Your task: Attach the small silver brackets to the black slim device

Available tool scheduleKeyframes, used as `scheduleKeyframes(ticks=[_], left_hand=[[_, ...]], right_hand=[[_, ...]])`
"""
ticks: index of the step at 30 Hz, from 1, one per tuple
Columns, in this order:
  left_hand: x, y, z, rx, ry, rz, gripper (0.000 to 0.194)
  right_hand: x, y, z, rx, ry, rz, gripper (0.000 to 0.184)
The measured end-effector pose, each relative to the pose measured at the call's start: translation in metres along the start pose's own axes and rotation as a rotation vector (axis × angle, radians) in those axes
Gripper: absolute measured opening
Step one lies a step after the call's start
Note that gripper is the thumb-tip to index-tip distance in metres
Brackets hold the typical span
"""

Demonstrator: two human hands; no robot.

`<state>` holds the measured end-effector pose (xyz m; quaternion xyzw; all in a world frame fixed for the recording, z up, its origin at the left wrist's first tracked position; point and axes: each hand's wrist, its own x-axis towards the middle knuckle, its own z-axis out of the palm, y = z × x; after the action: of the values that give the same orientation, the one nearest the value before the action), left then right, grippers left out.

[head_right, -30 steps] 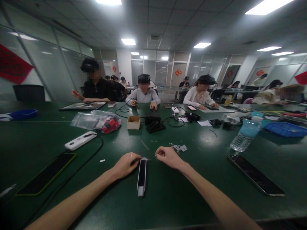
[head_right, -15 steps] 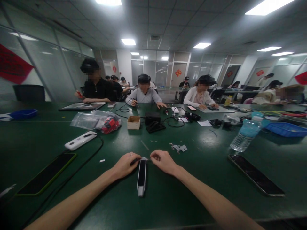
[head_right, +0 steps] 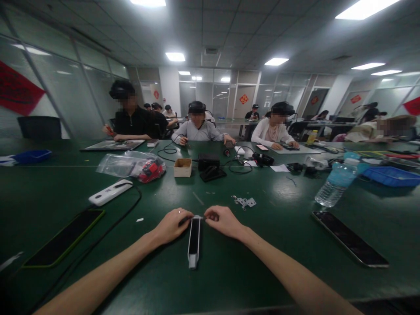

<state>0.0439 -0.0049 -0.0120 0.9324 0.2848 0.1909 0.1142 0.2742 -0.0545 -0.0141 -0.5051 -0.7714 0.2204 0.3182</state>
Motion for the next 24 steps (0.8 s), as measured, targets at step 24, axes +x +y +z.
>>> scheduleKeyframes(ticks=[24], left_hand=[[0.0004,-0.0014,0.0006,-0.004,0.003,0.003,0.019]], right_hand=[[0.0016,-0.0010,-0.0032,-0.005,-0.048,0.027,0.015]])
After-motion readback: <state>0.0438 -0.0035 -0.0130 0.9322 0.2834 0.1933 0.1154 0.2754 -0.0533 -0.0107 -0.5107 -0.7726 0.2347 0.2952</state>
